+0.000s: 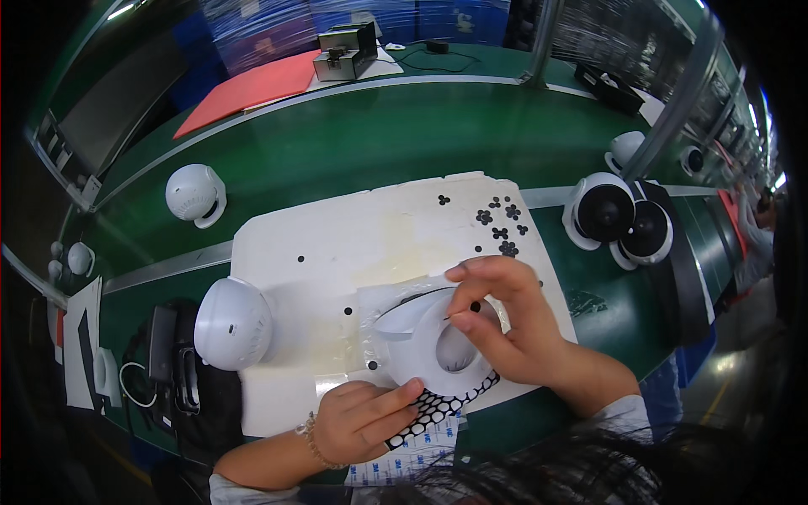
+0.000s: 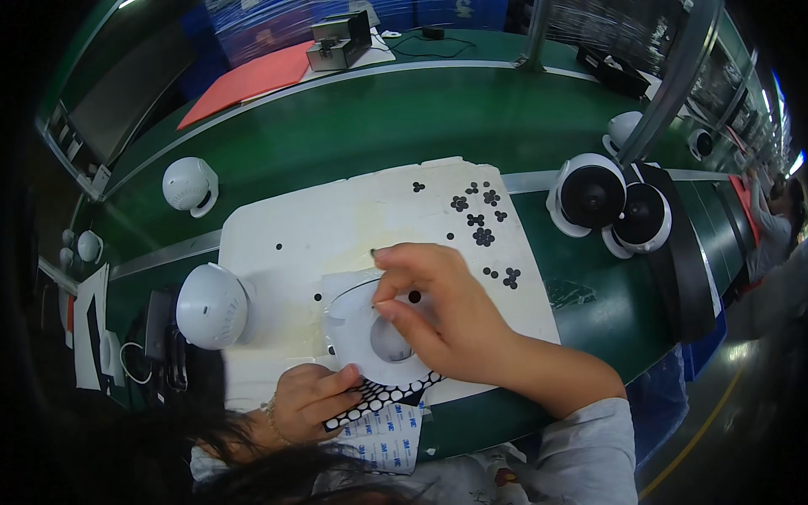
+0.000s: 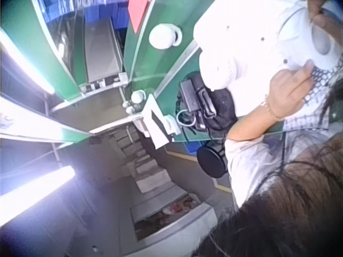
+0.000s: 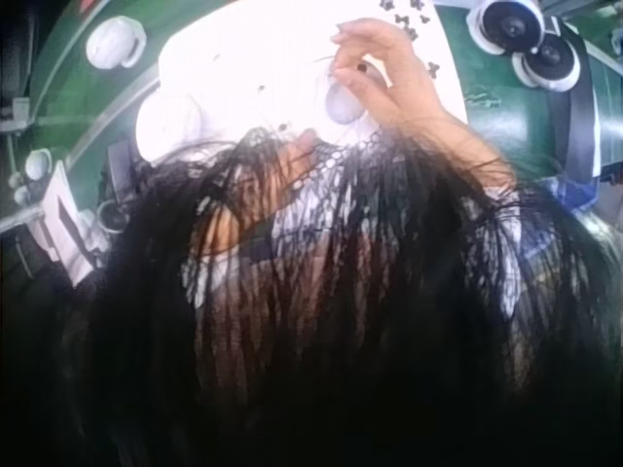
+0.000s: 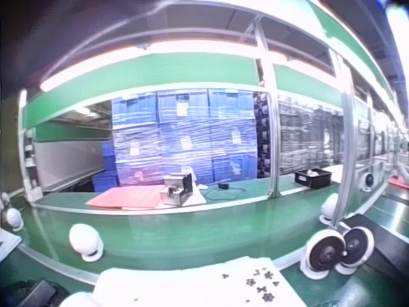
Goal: The person assembles white dome security cameras on a green workbench. They repeatedly pick up camera housings, peel small black circular stickers from a sheet, and apply them to the camera's mounting holes. The person handles the cameras one at a time, placing finished units on the right side of the table.
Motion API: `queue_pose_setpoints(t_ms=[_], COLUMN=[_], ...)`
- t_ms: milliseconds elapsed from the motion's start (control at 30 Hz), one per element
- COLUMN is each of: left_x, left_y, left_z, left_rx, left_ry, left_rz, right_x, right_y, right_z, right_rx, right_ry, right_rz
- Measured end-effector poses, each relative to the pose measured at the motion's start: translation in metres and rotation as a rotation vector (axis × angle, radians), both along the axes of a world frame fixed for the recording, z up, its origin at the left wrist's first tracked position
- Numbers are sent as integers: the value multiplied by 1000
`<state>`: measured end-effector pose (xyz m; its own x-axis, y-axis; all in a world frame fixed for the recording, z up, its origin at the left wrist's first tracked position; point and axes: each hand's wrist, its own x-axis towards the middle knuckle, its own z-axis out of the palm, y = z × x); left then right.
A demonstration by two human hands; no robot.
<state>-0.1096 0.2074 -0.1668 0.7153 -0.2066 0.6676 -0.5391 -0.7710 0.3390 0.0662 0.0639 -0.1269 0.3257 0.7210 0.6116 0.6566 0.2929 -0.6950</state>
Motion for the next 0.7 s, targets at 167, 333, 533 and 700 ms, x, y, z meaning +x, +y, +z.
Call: queue_pose_setpoints(t_ms=[167,333,533,700], left_x=[-2,-1,-1,-2], left_y=[1,0,1,0], left_z=[1,0,-5,-6], left_rx=[11,8,-12,-4], left_ry=[33,-9,13,19], left_rz=[-3,4,9,13], right_x=[-4,-5,-12,-11], right_y=[5,5,-2,-25], right_z=[5,2,9,6], right_rx=[-139,-119,-94,-145], right_ry=[9,-39,-616,-522], right_rz=[107,71,-199,-196])
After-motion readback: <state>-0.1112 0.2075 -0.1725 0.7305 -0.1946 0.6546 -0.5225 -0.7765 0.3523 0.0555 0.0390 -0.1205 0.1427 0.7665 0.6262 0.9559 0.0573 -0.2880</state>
